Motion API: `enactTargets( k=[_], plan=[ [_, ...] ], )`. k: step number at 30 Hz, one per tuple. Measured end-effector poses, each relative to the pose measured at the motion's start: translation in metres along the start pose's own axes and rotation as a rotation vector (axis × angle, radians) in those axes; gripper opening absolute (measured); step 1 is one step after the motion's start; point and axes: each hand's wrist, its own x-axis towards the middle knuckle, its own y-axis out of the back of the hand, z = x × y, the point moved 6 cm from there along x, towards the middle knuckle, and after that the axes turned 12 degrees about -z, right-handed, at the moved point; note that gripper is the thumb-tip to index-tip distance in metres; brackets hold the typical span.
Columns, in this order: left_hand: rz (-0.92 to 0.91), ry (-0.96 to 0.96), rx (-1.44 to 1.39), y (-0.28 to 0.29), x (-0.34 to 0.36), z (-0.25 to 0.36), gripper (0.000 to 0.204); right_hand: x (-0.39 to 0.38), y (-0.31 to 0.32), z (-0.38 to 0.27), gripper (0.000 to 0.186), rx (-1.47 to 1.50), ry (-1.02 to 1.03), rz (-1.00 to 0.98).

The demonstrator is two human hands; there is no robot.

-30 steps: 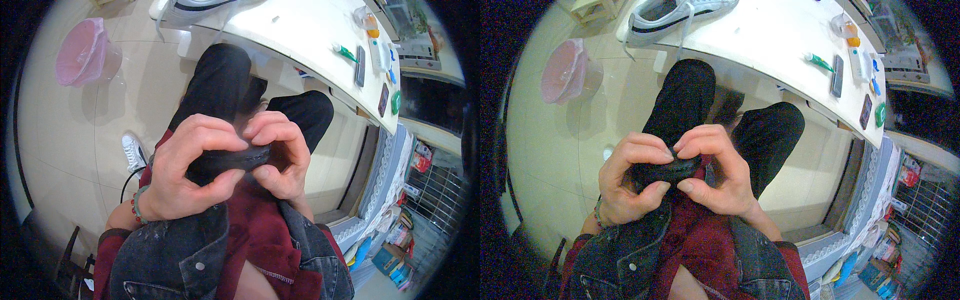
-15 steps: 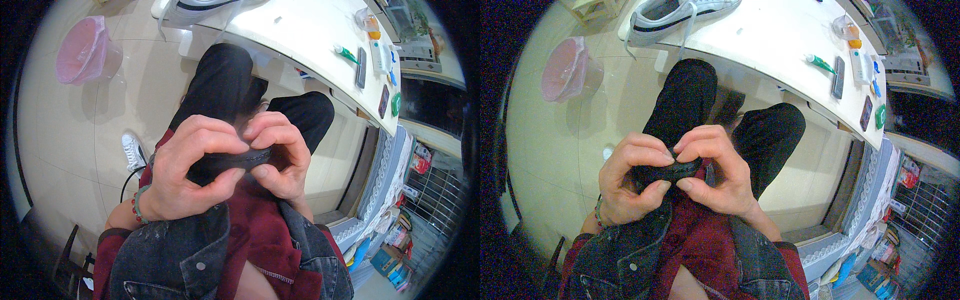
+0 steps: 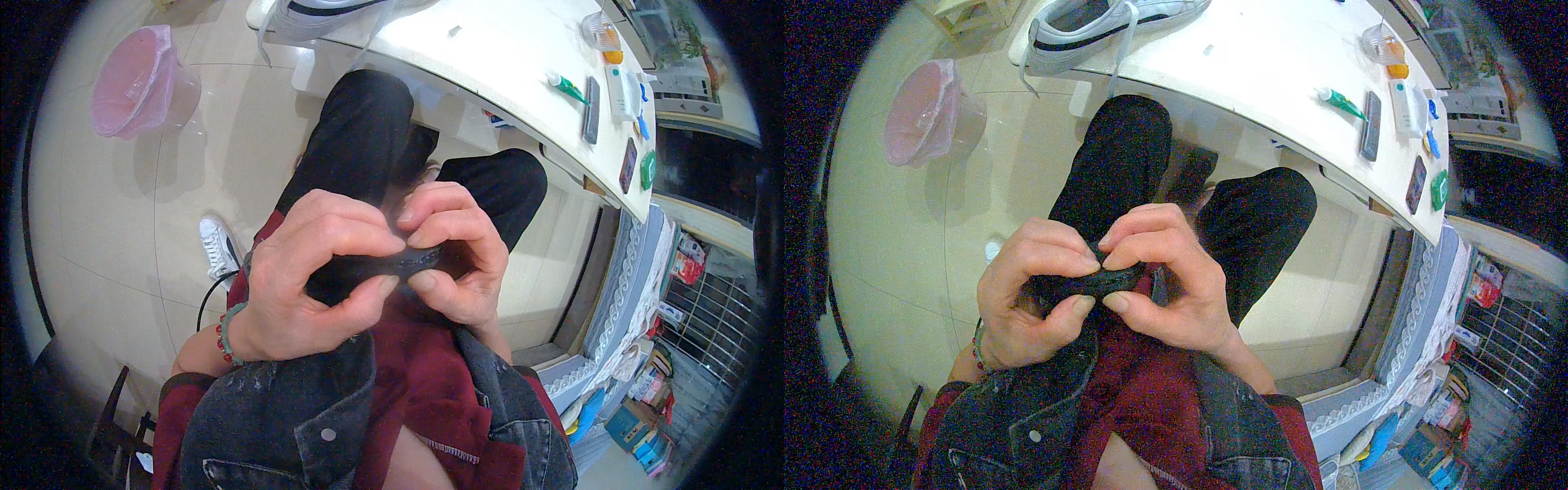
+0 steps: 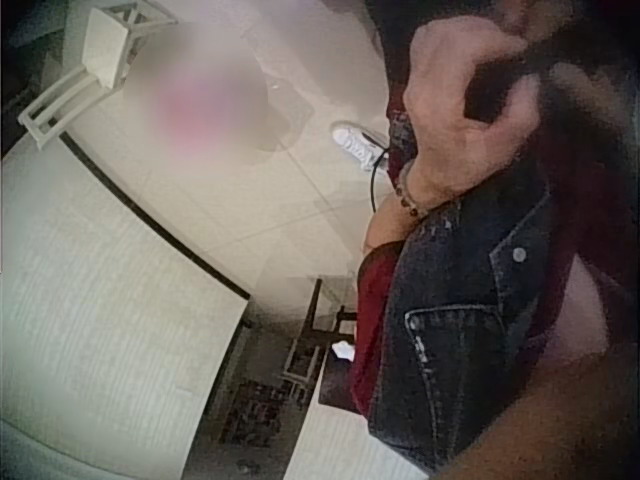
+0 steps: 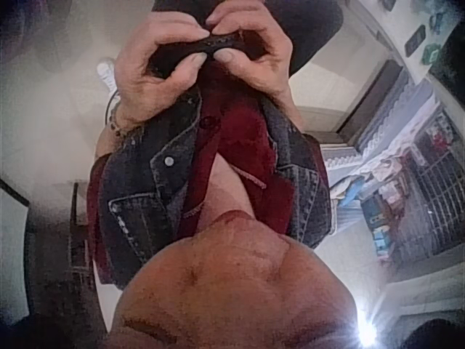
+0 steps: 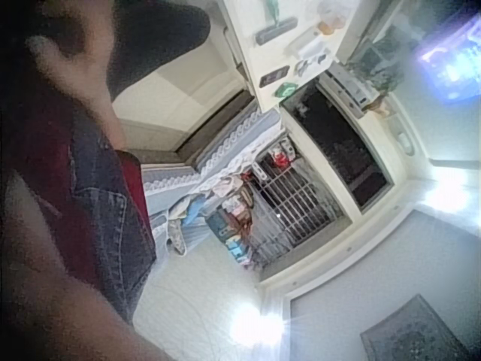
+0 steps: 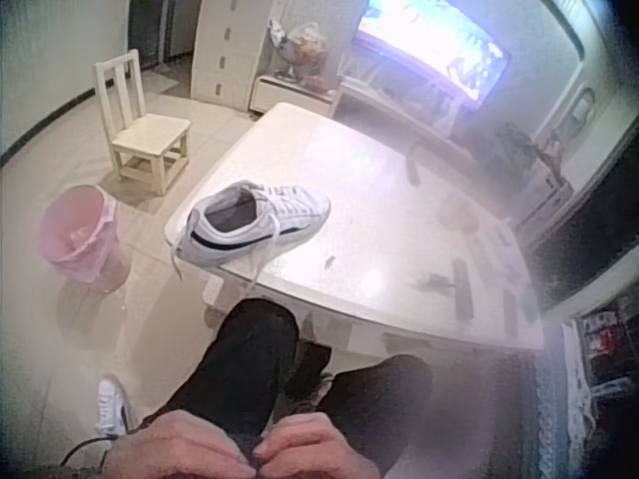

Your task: The person applies glue from a green tube to the edge of a black shoe sole, presses the glued area together, and repeatedly checks the bond. The person repeats the glue application and pressing cycle several times while seated on the floor.

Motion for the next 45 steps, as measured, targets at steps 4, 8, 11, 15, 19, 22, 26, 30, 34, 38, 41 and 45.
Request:
enactTargets(
  k=[4,8,11,15,19,22,26,30,34,38,41,45],
  plan=[
    [0.001,0.007,-0.015,-0.0001,0.0001,0.0000,0.033,0.0006,-0.0002,0.0011,0.032,0.011,0.007,0.001],
    [-0.004,-0.003,-0.016,0.0000,0.0009,-0.0004,0.032,0.0007,-0.0003,0.0021,0.032,0.016,0.001,0.000],
    [-0.003,-0.004,-0.020,0.0000,0.0009,-0.0006,0.031,0.0002,-0.0004,0.0025,0.032,0.020,-0.008,0.004],
    [0.002,0.004,-0.026,0.0003,0.0006,-0.0008,0.031,0.0001,-0.0001,0.0031,0.031,0.018,-0.007,-0.001],
    [0.001,-0.006,-0.020,-0.0001,0.0010,-0.0005,0.031,0.0002,0.0000,0.0038,0.031,0.026,-0.002,0.000],
    [-0.001,-0.004,-0.023,0.0001,0.0006,-0.0008,0.031,0.0002,-0.0003,0.0040,0.031,0.035,0.000,0.005],
    [0.002,-0.008,-0.010,-0.0004,0.0007,-0.0017,0.031,0.0006,-0.0006,0.0033,0.030,0.020,0.012,0.014],
    [-0.005,-0.021,0.011,0.0010,0.0010,-0.0006,0.031,0.0019,-0.0014,0.0035,0.030,0.000,0.042,0.018],
    [0.000,-0.026,0.000,0.0009,0.0015,-0.0002,0.031,0.0033,-0.0011,0.0043,0.030,-0.012,0.072,0.017],
    [-0.005,-0.033,-0.001,0.0006,0.0017,-0.0007,0.031,0.0041,-0.0008,0.0044,0.029,-0.012,0.086,0.011],
    [-0.007,-0.035,-0.002,0.0005,0.0015,-0.0012,0.031,0.0042,-0.0008,0.0040,0.029,-0.004,0.085,0.011],
    [0.009,-0.029,-0.025,0.0007,0.0010,-0.0021,0.031,0.0052,-0.0001,0.0034,0.028,-0.021,0.098,0.009]
  ],
)
